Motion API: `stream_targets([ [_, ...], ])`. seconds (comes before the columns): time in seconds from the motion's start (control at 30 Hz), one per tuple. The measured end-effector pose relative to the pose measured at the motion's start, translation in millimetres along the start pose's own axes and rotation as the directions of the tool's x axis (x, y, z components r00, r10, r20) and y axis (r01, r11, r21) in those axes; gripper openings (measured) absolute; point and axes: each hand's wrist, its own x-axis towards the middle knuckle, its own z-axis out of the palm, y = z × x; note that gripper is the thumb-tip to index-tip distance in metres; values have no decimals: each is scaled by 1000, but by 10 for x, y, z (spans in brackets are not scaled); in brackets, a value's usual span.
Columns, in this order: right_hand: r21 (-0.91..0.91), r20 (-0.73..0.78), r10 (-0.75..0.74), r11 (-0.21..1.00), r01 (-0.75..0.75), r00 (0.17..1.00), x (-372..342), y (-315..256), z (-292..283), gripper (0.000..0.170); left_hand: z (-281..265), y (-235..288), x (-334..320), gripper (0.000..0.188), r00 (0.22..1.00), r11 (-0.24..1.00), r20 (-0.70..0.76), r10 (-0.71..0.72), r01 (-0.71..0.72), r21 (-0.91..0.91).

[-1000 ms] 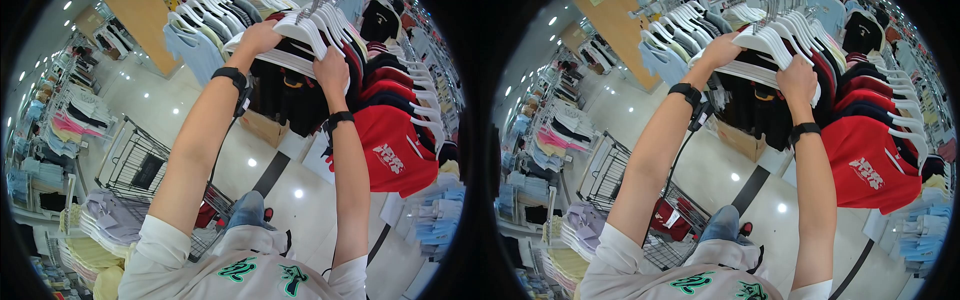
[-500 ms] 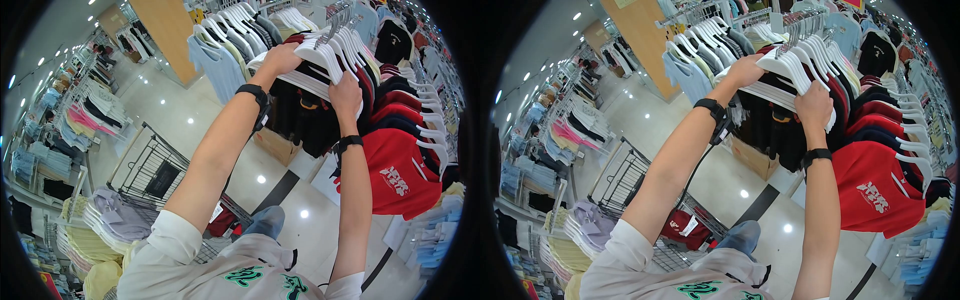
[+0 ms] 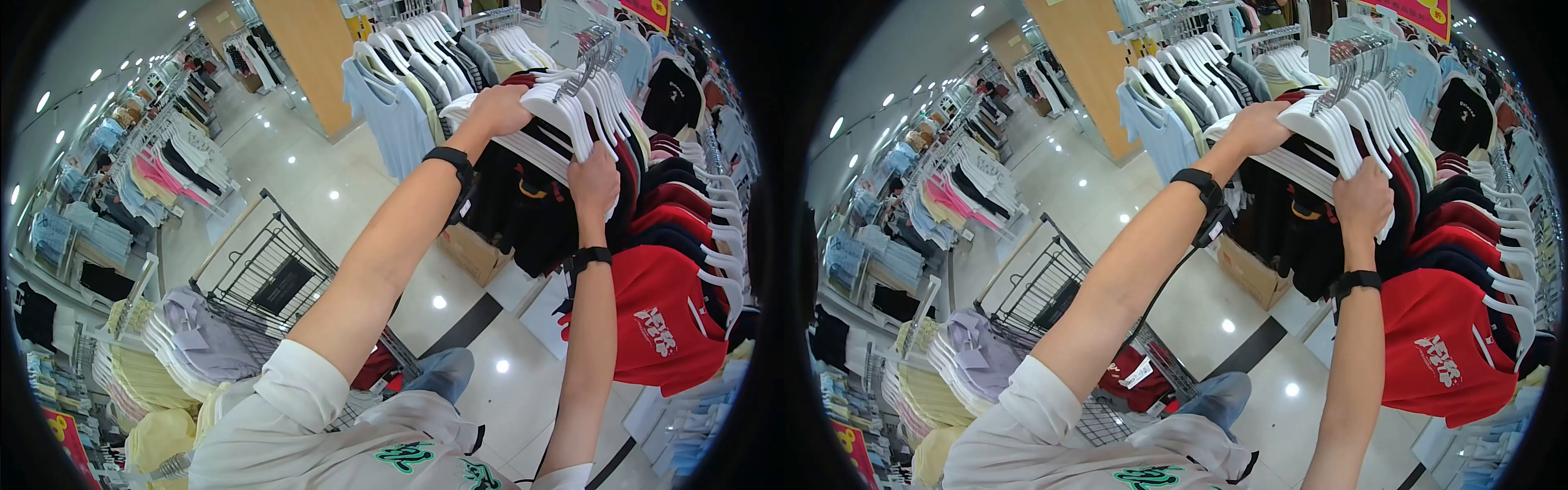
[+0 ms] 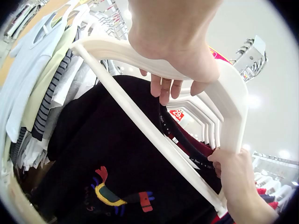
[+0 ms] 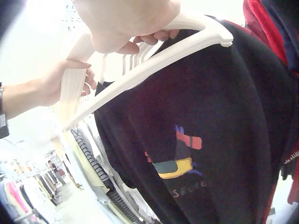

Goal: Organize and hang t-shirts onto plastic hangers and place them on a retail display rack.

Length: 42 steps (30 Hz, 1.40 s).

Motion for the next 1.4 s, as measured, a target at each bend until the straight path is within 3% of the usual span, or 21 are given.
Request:
stream_targets([
  [0.43,-58,-17,13,998,-14,1000,30,36,138,26,-22,-20,32,37,999,999,-32,38,-38,21],
  [0.77,-14,-31,8,1000,-8,999,-24,-70,52,24,-83,69,-54,40,999,998,-30,-35,37,42],
  [1.17,-54,-10,26,998,-27,1000,-57,28,20,28,97,-88,18,33,987,990,-90,137,-133,43],
  [1.23,-16,-8,4,1000,-4,1000,-93,-7,-16,27,50,-59,-37,32,1000,999,-4,21,-21,-36],
  [1.27,-4,3,7,1000,-7,1000,-125,-17,-6,26,116,-76,15,31,990,993,-75,119,-119,6],
  [1.4,-8,-43,13,1000,-13,999,-44,54,-68,25,148,-3,76,30,993,996,-72,95,-95,6],
])
